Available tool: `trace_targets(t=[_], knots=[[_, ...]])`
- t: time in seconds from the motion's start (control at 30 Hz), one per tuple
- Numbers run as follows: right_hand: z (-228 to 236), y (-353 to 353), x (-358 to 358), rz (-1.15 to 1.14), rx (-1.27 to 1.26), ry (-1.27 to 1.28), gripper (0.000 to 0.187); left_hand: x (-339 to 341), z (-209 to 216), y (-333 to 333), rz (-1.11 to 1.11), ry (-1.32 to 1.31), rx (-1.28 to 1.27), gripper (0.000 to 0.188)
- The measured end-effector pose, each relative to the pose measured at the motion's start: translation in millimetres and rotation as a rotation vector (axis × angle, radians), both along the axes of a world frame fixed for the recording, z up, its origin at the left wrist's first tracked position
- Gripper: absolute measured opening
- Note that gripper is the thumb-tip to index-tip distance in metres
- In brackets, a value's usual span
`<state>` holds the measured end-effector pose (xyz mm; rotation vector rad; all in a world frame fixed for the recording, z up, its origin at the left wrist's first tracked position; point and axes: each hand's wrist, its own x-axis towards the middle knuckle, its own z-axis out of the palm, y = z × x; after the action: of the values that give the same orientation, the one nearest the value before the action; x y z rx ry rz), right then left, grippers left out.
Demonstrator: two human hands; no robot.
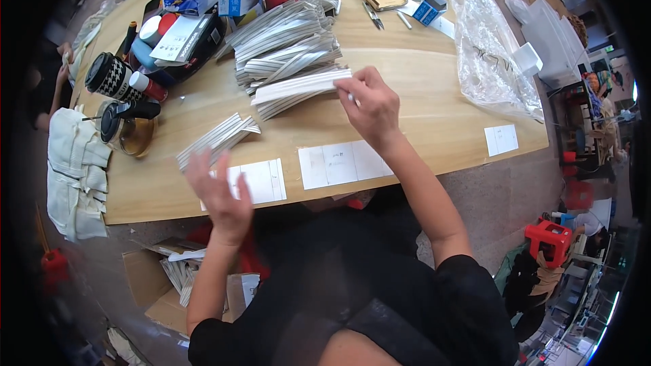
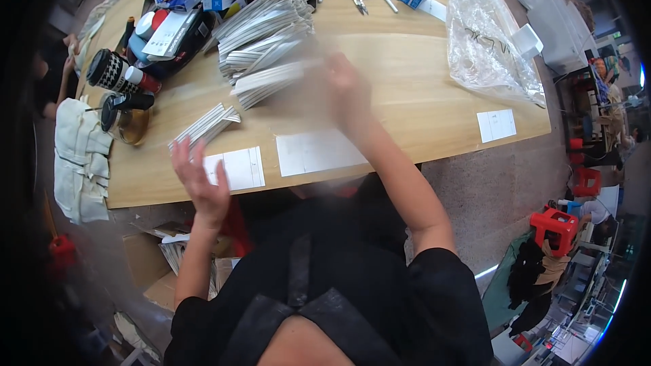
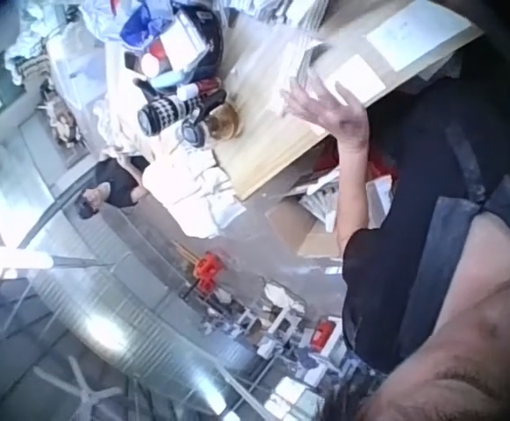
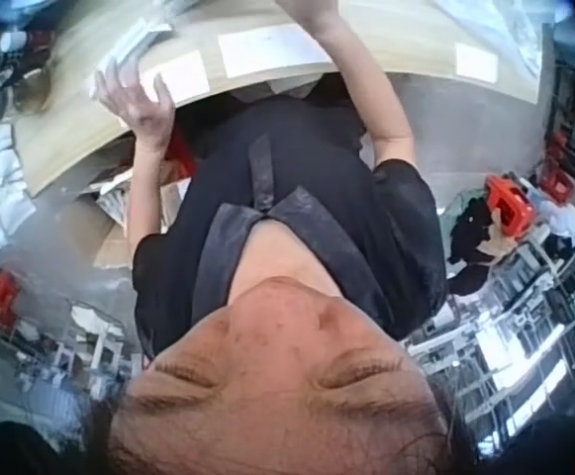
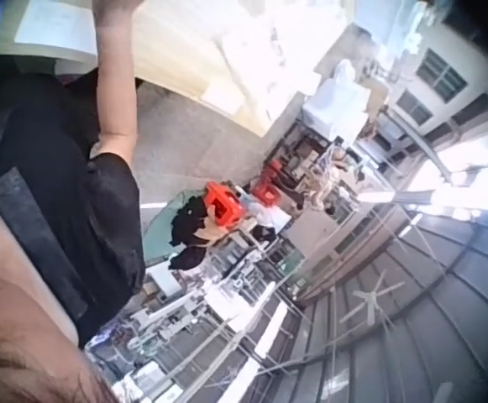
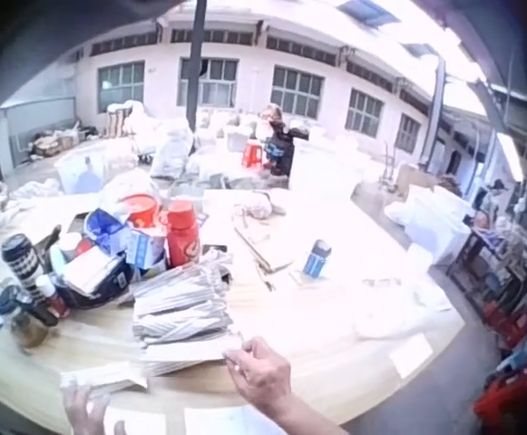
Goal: Marking lines on folded textile pieces using a template and a pen.
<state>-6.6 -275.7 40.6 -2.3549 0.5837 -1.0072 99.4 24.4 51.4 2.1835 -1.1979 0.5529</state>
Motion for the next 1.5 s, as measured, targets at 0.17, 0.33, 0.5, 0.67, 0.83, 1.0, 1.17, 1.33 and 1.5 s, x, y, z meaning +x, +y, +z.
trace_targets(t=[0.17, 0.33, 0.5, 0.67, 0.83, 1.0, 1.17, 1.33, 1.5], knots=[[3, 54, -91, 0.122, -0.195, 0.078, 0.025, -61, 5, -77, -0.354, 0.047, 0.107, 0.051], [-20, 57, -142, 0.051, -0.094, 0.143, 0.027, -77, -25, -95, -0.468, 0.164, 0.176, 0.042], [-27, 62, -148, -0.008, -0.120, 0.101, 0.025, -76, -28, -87, -0.412, 0.094, 0.151, 0.033], [-20, 65, -145, -0.020, -0.108, 0.094, 0.023, -75, -26, -84, -0.364, 0.117, 0.161, 0.034], [-23, 66, -146, -0.048, -0.118, 0.105, 0.022, -92, -13, -97, -0.415, 0.068, 0.222, 0.037], [-21, 66, -146, -0.058, -0.076, 0.151, 0.022, -113, -23, -115, -0.573, 0.167, 0.200, 0.036], [-17, 62, -151, 0.004, 0.028, 0.199, 0.027, -115, -25, -115, -0.580, 0.141, 0.233, 0.045], [9, 45, -154, 0.013, 0.525, 0.110, 0.021, -118, -29, -111, -0.562, 0.122, 0.298, 0.058], [3, 34, -143, -0.046, 0.365, 0.153, 0.028, -120, -31, -114, -0.528, 0.058, 0.304, 0.058]])
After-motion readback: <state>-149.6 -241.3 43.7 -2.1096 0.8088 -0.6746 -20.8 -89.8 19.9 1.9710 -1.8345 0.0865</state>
